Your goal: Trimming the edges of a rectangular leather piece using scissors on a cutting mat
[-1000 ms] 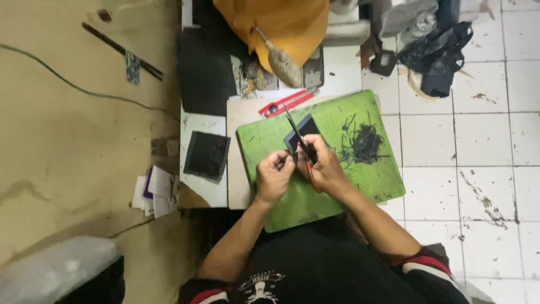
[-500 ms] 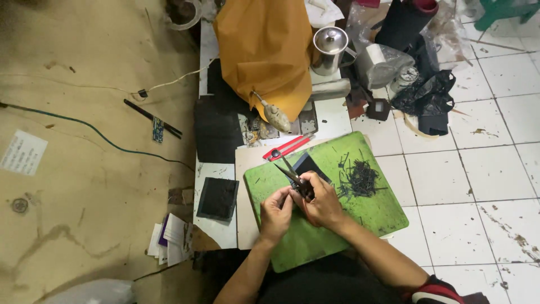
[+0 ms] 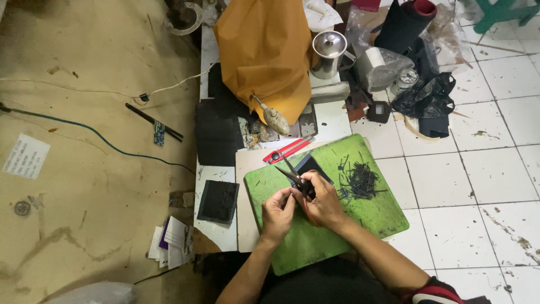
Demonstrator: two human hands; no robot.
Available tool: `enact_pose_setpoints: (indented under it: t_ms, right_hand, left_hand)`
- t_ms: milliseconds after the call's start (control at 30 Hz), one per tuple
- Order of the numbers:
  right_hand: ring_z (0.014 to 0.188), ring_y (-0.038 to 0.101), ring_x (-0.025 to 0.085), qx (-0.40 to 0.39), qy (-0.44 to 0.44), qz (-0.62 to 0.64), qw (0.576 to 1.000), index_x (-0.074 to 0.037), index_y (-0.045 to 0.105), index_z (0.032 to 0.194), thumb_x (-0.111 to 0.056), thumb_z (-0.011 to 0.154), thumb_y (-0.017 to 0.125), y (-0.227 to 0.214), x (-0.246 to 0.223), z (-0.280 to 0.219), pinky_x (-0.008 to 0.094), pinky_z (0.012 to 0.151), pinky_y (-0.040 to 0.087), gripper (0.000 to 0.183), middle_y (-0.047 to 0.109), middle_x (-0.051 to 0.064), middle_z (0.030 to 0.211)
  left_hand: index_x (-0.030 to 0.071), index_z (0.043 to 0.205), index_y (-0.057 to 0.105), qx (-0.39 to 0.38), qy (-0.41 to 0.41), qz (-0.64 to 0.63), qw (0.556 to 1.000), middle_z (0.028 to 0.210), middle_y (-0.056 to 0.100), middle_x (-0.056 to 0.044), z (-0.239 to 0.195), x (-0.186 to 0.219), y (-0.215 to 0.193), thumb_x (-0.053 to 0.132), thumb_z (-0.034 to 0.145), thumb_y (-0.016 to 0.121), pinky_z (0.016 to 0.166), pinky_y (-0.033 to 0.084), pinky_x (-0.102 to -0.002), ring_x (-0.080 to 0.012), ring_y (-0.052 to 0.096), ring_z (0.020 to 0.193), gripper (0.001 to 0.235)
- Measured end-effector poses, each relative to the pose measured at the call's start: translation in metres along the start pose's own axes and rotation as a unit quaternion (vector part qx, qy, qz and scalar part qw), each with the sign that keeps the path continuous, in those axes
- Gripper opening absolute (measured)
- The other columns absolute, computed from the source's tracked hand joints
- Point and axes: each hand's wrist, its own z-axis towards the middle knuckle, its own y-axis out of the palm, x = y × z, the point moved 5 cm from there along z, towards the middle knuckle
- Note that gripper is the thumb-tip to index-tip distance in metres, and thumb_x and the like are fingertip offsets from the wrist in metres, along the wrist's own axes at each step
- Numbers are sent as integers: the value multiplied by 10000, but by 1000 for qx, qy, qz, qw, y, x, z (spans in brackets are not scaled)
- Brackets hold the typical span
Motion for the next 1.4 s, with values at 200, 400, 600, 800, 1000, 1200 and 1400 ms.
enact_pose_setpoints:
  t_ms: [200, 400, 600, 800, 1000, 1200, 1400]
  right_hand:
    - [718, 732, 365, -15, 60, 30, 998, -161, 658, 1036, -235, 877, 799, -1, 2, 1, 410, 580, 573, 225, 740, 92, 809]
    - [636, 693, 337, -40, 108, 69, 991, -142, 658, 1015, -192, 889, 768, -9, -15, 11, 411, 555, 537, 175, 736, 119, 754]
    - [657, 720, 345, -19, 77, 45, 996, -161, 680, 1019, -196, 899, 750, 0, -6, 1, 399, 545, 553, 143, 724, 132, 745]
    - [770, 717, 313, 2, -117, -87, 989, -115, 677, 1093, -153, 826, 762, 1, -19, -3, 374, 685, 596, 283, 710, 87, 883]
    - [823, 713, 340, 2, -134, -85, 987, -77, 660, 1123, -57, 732, 781, 11, -3, -12, 418, 721, 590, 409, 692, 102, 916]
    - [688, 702, 405, -5, 55, 26, 998, -102, 660, 1093, -156, 880, 704, -3, -9, -1, 425, 582, 551, 224, 676, 172, 764]
    - [646, 697, 424, -10, 83, 25, 996, -139, 657, 1082, -199, 877, 709, -1, -7, 0, 438, 536, 535, 220, 675, 186, 735]
  left_hand:
    - [20, 1104, 783, 3, -21, -25, 999, 952, 819, -122, 1, 0, 1, 70, 959, 678, 808, 624, -299, -93, 736, 878, 186]
    - [20, 1042, 800, 9, -35, -65, 997, 825, 782, -58, 5, -4, 1, 144, 995, 679, 721, 625, -281, -73, 669, 742, 180]
    - [55, 975, 817, 12, -22, -28, 999, 747, 773, -56, 5, 9, -5, 174, 1011, 666, 638, 611, -265, -69, 657, 679, 196]
    - [88, 887, 802, 2, -9, 48, 999, 631, 737, -57, 1, 20, -7, 123, 986, 659, 551, 554, -242, -77, 652, 561, 178]
    - [100, 890, 812, 22, -27, 49, 998, 640, 741, -31, 5, 11, -5, 93, 936, 684, 563, 544, -225, -22, 605, 592, 136]
    - [92, 937, 820, 37, -45, -2, 998, 685, 728, 19, 11, -17, -3, 76, 919, 695, 572, 520, -198, -16, 570, 638, 128]
    - [40, 1010, 815, 33, -29, -12, 999, 794, 797, -66, 9, -11, -2, 74, 924, 715, 648, 575, -240, -43, 633, 693, 136]
